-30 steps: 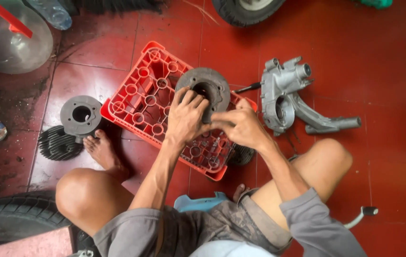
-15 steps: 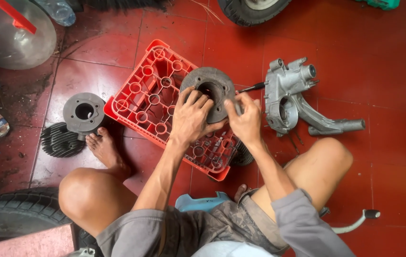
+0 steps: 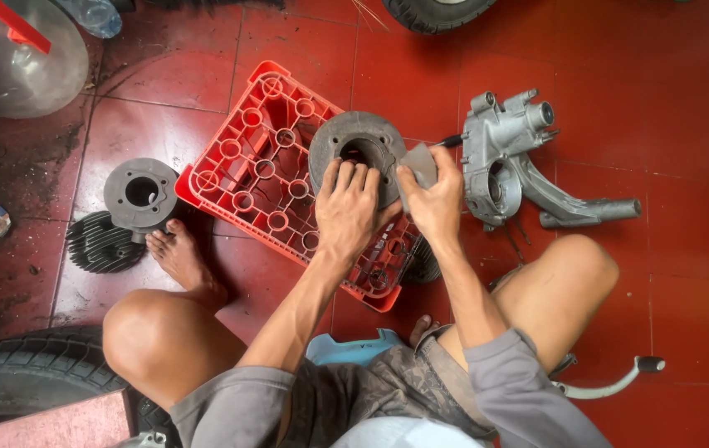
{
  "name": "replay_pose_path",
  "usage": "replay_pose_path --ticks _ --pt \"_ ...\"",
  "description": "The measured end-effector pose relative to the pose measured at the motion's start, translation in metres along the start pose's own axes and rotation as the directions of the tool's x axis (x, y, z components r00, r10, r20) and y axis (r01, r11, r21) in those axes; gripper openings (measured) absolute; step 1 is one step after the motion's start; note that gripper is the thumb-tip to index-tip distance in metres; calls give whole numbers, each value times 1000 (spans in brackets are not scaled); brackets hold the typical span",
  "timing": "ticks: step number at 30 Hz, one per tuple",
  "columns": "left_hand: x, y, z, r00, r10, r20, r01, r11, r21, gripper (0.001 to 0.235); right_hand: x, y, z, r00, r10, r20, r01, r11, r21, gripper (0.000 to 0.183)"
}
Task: The person sits on the floor and scrubs a circular metal mechanical part with a sanding block. They rotate the part to clean different surfaces, including the inner rim and outer edges, while other disassembled engine components rest nearby on a red crate.
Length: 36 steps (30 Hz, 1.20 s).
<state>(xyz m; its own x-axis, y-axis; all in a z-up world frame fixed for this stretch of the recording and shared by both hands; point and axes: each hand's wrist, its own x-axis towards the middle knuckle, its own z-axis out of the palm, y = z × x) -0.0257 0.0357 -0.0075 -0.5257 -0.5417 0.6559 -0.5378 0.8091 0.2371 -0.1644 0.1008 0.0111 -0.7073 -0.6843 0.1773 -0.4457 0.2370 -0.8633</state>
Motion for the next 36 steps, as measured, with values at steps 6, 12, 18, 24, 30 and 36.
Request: replay_pose_path --ticks 6,12,18,24,30,36 --pt "1 2 -2 998 -25 54 22 999 39 62 -2 -18 5 997 -63 54 64 998 -24 16" --pt "0 1 2 999 -21 38 17 996 90 62 0 -12 9 990 -114 81 114 993 6 13" --pt "-4 2 0 1000 -21 15 20 998 61 63 0 -7 15 997 -77 -5 77 997 -25 12" --pt "-1 -1 6 999 -12 -39 13 1000 21 57 16 0 17 994 -85 -71 86 996 18 12" --pt "1 -3 6 999 -16 -47 17 1000 26 62 10 6 5 989 -134 -56 134 991 -3 13" --pt "0 -3 11 996 -8 -86 10 1000 27 58 36 9 24 989 -147 -26 148 989 12 13"
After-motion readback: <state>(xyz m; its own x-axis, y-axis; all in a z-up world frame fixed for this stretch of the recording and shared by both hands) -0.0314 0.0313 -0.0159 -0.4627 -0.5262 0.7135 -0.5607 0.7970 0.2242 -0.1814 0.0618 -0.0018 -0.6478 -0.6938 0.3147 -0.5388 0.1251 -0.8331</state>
